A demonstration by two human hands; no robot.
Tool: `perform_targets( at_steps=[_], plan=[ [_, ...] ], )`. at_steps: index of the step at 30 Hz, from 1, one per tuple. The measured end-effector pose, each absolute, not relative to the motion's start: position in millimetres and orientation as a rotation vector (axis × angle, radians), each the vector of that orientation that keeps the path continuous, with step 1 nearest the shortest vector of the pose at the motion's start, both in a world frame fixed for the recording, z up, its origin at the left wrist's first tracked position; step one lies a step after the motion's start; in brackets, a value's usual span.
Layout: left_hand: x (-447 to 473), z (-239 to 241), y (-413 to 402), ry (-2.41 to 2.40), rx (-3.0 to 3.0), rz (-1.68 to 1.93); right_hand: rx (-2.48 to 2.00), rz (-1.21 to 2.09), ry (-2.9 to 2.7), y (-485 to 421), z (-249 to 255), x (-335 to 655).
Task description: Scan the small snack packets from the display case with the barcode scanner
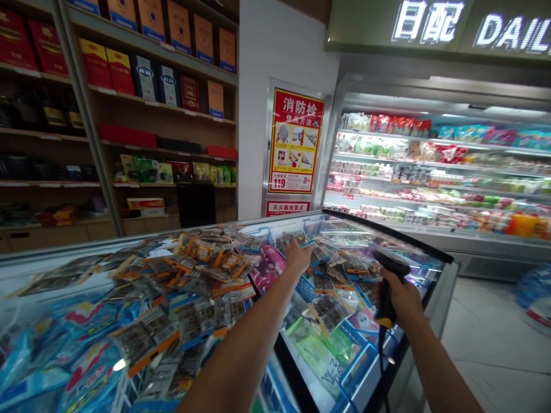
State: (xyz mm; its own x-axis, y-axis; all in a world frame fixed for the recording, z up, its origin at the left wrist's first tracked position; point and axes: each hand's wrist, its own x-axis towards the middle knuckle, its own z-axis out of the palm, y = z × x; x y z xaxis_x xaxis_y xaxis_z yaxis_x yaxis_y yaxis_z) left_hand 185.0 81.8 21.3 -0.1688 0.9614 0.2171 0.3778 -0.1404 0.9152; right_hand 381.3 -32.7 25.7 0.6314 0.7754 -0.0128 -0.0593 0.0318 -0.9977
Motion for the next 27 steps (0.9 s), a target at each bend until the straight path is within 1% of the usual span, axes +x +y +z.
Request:
perform_targets(
  at_steps=[5, 9, 12, 14, 19, 24, 27],
  plan=[
    [106, 36, 52, 1.933, 1.854, 1.146, -1.306, 0.775, -0.796, -29, 32, 336],
    [59, 27, 32, 2.266, 1.946, 0.908, -1.261, 0.843, -0.876, -25, 31, 298],
    [42, 16, 25, 2.411, 1.922, 0.742, -1.238, 0.885, -0.94, -22, 31, 273],
    [39, 12, 22, 2.384, 1.978, 0.642, -1.225, 0.906, -0.977, -19, 31, 259],
    [46, 9, 16, 2.048, 2.226, 0.553, -1.22, 0.937, -1.05, -14, 27, 242],
    [48, 18, 14, 2.124, 2.312, 0.531, -1.239, 0.934, -1.074, -20, 21, 243],
    [39, 30, 14, 2.224, 2.256, 0.631, -1.236, 0.949, -1.072, -24, 21, 244]
  ],
)
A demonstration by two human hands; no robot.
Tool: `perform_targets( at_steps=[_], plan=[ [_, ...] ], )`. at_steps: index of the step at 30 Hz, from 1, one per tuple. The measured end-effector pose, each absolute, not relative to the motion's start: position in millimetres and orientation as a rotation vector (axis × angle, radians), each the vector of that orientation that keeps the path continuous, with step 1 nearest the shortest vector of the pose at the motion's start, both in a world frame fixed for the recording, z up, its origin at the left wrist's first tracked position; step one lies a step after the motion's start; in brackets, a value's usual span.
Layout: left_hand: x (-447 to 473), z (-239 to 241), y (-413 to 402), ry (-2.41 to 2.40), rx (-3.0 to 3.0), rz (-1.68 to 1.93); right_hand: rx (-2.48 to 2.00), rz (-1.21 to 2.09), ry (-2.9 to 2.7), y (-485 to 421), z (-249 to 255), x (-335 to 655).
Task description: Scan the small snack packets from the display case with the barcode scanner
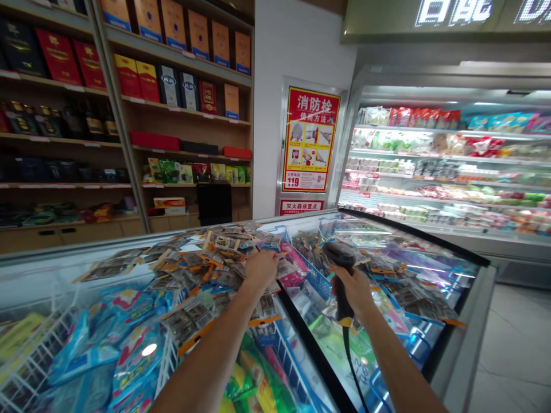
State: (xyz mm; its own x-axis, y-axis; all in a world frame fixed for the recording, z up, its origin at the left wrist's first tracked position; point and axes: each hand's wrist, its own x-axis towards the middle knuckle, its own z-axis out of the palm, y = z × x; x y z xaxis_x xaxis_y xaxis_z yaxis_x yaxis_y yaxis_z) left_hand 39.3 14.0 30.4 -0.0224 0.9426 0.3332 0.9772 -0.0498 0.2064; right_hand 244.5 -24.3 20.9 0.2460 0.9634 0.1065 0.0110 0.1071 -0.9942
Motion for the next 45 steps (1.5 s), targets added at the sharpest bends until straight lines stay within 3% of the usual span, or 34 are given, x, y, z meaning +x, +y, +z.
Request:
perform_targets(
  at_steps=[4, 10, 13, 17, 22, 26, 34, 39, 45],
  plan=[
    [26, 45, 19, -2.153, -1.991, -1.067, -1.225, 0.966, -1.068, -30, 23, 244],
    [43, 37, 32, -2.316, -1.78, -2.717, -1.172, 1.054, -1.026, -39, 26, 240],
    [51, 30, 32, -2.421, -1.521, -3.159, -1.14, 1.071, -1.021, -41, 27, 240],
    [43, 27, 34, -2.423, -1.409, -3.058, -1.172, 1.101, -0.994, -40, 25, 244],
    [28, 22, 45, -2.134, -1.71, -2.81, -1.16, 1.12, -1.014, -39, 22, 246],
    [29, 17, 46, -2.285, -1.755, -2.546, -1.127, 1.104, -1.035, -39, 21, 244],
    [36, 22, 35, -2.509, -1.406, -3.139, -1.154, 1.112, -1.057, -41, 23, 245],
    [38, 22, 35, -2.391, -1.147, -3.564, -1.123, 1.219, -1.052, -46, 26, 242],
    [43, 19, 37, -2.203, -0.956, -3.681, -1.026, 1.51, -0.978, -64, 38, 234]
  ],
)
